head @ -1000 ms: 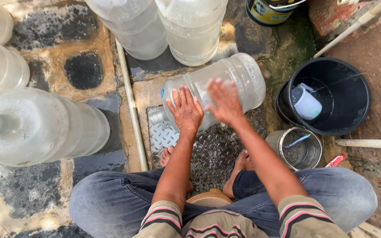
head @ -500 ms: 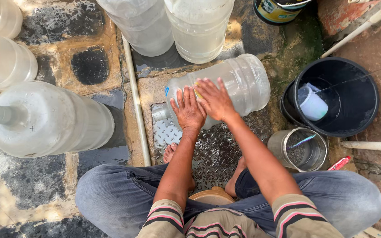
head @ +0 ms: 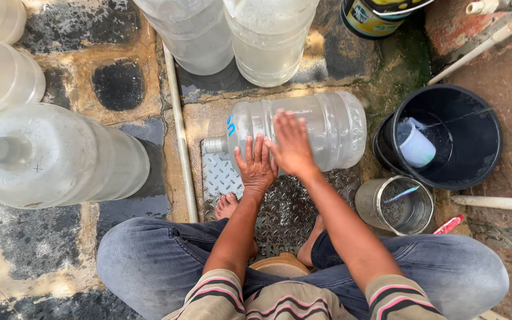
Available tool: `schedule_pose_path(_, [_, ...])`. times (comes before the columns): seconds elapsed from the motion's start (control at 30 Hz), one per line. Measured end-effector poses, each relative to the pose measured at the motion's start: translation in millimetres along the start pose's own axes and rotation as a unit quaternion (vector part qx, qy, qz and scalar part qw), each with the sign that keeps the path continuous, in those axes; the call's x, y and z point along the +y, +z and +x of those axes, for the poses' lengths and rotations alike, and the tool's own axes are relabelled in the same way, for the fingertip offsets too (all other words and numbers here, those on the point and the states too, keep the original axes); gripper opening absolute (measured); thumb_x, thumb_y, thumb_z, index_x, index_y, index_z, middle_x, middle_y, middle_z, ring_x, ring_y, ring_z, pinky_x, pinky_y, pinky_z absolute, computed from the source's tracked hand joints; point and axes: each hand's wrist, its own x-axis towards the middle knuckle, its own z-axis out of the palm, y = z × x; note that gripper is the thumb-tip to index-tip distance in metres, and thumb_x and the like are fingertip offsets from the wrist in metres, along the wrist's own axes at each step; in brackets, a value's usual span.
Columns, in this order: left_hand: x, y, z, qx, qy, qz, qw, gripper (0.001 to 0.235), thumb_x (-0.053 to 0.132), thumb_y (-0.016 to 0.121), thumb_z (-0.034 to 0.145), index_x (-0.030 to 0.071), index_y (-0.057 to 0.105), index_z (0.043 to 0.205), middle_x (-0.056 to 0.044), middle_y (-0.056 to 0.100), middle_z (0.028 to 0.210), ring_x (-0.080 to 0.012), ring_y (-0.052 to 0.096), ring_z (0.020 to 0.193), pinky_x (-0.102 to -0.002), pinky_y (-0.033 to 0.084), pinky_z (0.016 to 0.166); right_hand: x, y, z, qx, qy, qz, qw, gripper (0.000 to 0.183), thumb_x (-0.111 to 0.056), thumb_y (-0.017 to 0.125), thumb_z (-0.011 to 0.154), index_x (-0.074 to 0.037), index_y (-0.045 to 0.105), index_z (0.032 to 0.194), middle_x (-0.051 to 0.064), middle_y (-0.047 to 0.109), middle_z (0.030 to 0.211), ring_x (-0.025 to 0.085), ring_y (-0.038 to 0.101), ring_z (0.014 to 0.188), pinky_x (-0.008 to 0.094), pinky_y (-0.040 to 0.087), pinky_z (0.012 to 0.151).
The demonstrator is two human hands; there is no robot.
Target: The person scrubs the exterior of large plastic water dispenser bottles using a yellow sponge and water from a nearby bucket. They rotate the bottles to clean all sides and rinse them with water from a white jug.
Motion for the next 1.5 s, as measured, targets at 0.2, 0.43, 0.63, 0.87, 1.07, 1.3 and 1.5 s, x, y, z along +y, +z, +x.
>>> schedule_pose_path(0.2, [14.8, -2.2, -14.8, -0.036, -0.055, 0.023, 0.998, 0.065, 0.041, 0.058, 0.099, 0.009, 0.044, 0.154, -0.008, 0.035, 0.165, -0.0324, 0.025, 0.154, -0.064, 0.011, 0.124, 37.1, -21.5, -6.4, -0.003, 0.116, -0.037, 0.993, 0.073, -0.054, 0.032, 0.106, -0.007, 0.028, 0.161, 0.012, 0.015, 0.172, 0.030, 0.010, 0.158, 0.060, -0.006, 0.123])
schedule_pose_path(0.43, [23.9, -38.8, -12.8, -0.074, -0.044, -0.001, 0.996, 0.059, 0.046, 0.059, 0.104, 0.011, 0.049, 0.151, -0.008, 0.041, 0.162, -0.0299, 0.029, 0.152, -0.060, 0.016, 0.125, 107.8, -35.7, -39.4, 0.133, 0.223, -0.003, 0.966, 0.075, -0.052, 0.035, 0.109, 0.003, 0.032, 0.159, 0.023, 0.020, 0.169, 0.039, 0.011, 0.157, 0.061, -0.002, 0.123])
schedule_pose_path(0.63, [1.2, -48.6, 66.3, -0.064, -0.122, -0.067, 0.988, 0.062, 0.047, 0.063, 0.094, 0.010, 0.054, 0.143, -0.014, 0.042, 0.154, -0.0358, 0.031, 0.145, -0.059, 0.023, 0.117, 105.4, -29.1, -41.8, 0.126, 0.237, 0.009, 0.963, 0.069, -0.050, 0.037, 0.108, -0.001, 0.037, 0.157, 0.018, 0.028, 0.166, 0.039, 0.016, 0.157, 0.062, 0.001, 0.124])
schedule_pose_path(0.87, [4.1, -40.5, 63.9, -0.076, -0.126, -0.005, 0.989, 0.059, 0.039, 0.058, 0.097, 0.012, 0.052, 0.149, -0.012, 0.036, 0.161, -0.0358, 0.028, 0.151, -0.057, 0.024, 0.122, 30.8, -2.7, -2.4, 0.039, 0.159, 0.040, 0.986, 0.061, -0.048, 0.034, 0.110, -0.008, 0.040, 0.157, 0.015, 0.031, 0.168, 0.034, 0.020, 0.160, 0.056, 0.003, 0.130])
schedule_pose_path(1.07, [0.7, -28.8, 43.7, -0.035, -0.141, -0.028, 0.989, 0.053, 0.033, 0.057, 0.101, 0.018, 0.052, 0.152, -0.008, 0.040, 0.165, -0.0353, 0.033, 0.154, -0.056, 0.027, 0.121, -15.8, -5.1, 11.2, 0.007, -0.005, 0.017, 1.000, 0.066, -0.051, 0.034, 0.105, -0.009, 0.042, 0.156, 0.010, 0.034, 0.165, 0.028, 0.026, 0.154, 0.059, 0.000, 0.124])
schedule_pose_path(1.3, [21.0, -18.4, 25.0, 0.037, -0.113, -0.014, 0.993, 0.057, 0.029, 0.065, 0.095, 0.020, 0.051, 0.149, -0.009, 0.043, 0.161, -0.0365, 0.035, 0.151, -0.058, 0.030, 0.119, 100.5, -43.4, -24.1, 0.107, 0.199, -0.004, 0.974, 0.058, -0.044, 0.038, 0.110, -0.006, 0.048, 0.152, 0.016, 0.036, 0.164, 0.038, 0.024, 0.154, 0.060, 0.000, 0.123])
schedule_pose_path(1.5, [26.5, -27.6, 30.9, 0.027, -0.082, -0.017, 0.996, 0.050, 0.030, 0.070, 0.091, 0.017, 0.053, 0.136, -0.010, 0.041, 0.159, -0.0362, 0.033, 0.151, -0.066, 0.020, 0.121, 100.3, -37.4, -41.4, 0.154, 0.207, 0.007, 0.966, 0.055, -0.042, 0.041, 0.108, -0.009, 0.049, 0.152, 0.012, 0.041, 0.162, 0.036, 0.028, 0.153, 0.060, -0.001, 0.124])
